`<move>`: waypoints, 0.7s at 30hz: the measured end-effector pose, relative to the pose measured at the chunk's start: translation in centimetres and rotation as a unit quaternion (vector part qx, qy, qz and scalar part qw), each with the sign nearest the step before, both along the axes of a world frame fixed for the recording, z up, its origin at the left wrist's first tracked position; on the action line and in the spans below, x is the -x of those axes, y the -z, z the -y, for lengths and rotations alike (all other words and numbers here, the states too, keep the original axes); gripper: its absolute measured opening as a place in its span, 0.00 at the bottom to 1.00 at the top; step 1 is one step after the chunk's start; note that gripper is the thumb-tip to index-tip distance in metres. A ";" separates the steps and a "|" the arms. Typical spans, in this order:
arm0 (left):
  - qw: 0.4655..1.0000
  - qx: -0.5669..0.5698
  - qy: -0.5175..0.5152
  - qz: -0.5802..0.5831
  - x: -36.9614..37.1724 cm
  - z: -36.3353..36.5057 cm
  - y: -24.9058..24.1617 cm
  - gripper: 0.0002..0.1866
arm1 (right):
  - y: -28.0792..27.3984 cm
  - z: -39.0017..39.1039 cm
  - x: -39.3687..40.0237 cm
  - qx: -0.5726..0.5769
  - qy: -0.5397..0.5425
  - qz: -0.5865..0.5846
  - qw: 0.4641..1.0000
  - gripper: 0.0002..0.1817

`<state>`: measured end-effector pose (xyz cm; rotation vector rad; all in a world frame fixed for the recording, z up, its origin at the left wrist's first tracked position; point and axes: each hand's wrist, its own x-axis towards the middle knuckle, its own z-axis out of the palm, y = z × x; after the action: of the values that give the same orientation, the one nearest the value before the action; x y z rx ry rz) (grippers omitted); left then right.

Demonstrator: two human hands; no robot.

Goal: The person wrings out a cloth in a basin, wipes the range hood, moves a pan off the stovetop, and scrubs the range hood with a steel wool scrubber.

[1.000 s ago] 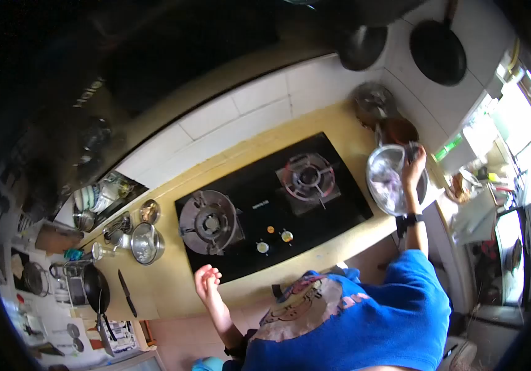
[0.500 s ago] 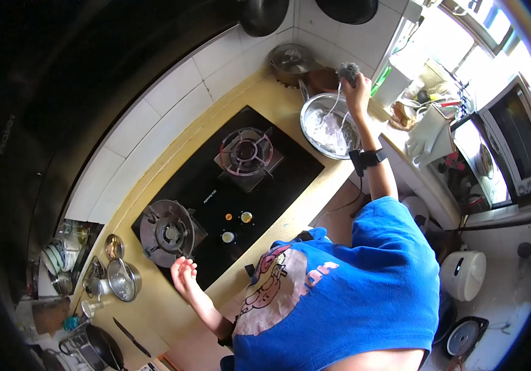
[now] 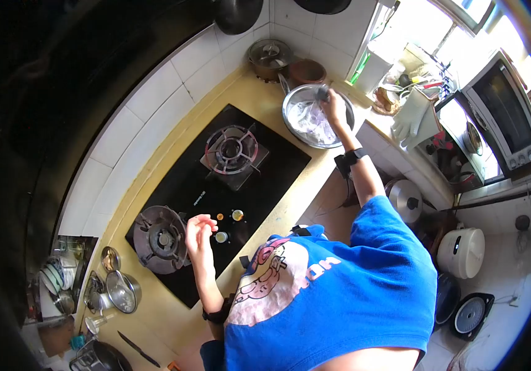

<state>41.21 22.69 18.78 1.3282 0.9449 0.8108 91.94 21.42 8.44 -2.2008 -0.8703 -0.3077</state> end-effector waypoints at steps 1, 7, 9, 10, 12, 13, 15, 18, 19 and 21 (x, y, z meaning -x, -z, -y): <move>1.000 0.007 -0.001 0.003 0.1 0.2 0.2 0.09 | 1.1 0.5 0.1 0.049 -0.021 -0.028 0.998 0.22; 0.998 0.040 -0.040 0.005 2.2 0.1 3.0 0.09 | 5.5 0.3 -1.3 0.049 0.042 -0.061 0.996 0.17; 0.996 0.053 -0.070 -0.010 3.4 0.4 3.8 0.10 | 5.5 -0.2 -1.5 0.072 0.023 -0.079 0.994 0.16; 0.995 0.058 -0.083 -0.010 3.9 0.6 4.2 0.10 | 5.7 -0.5 -1.4 0.069 0.044 -0.070 0.994 0.16; 0.991 0.072 -0.111 -0.017 4.8 1.1 4.4 0.10 | 6.0 -1.2 -1.1 0.061 0.086 -0.051 0.993 0.14; 0.989 0.082 -0.122 -0.007 5.4 1.2 4.8 0.10 | 5.7 -1.3 -1.5 0.110 0.029 -0.057 0.992 0.14; 0.988 0.083 -0.131 -0.002 6.7 1.2 5.9 0.10 | 5.1 -1.1 -1.6 0.209 -0.085 -0.073 0.972 0.14; 0.984 0.085 -0.154 0.010 8.2 1.3 7.1 0.11 | 4.8 -1.5 -1.5 0.146 -0.003 -0.075 0.986 0.19; 0.984 0.088 -0.151 0.019 8.7 1.1 7.4 0.11 | 4.9 -1.4 -2.4 0.218 -0.110 -0.055 0.968 0.21; 0.980 0.089 -0.175 0.014 9.0 1.7 7.1 0.11 | 5.8 -1.4 -2.5 0.209 -0.034 -0.100 0.972 0.19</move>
<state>32.25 21.03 11.68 1.0059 1.2200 0.9842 94.45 22.84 2.62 -2.5222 -0.9609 0.1447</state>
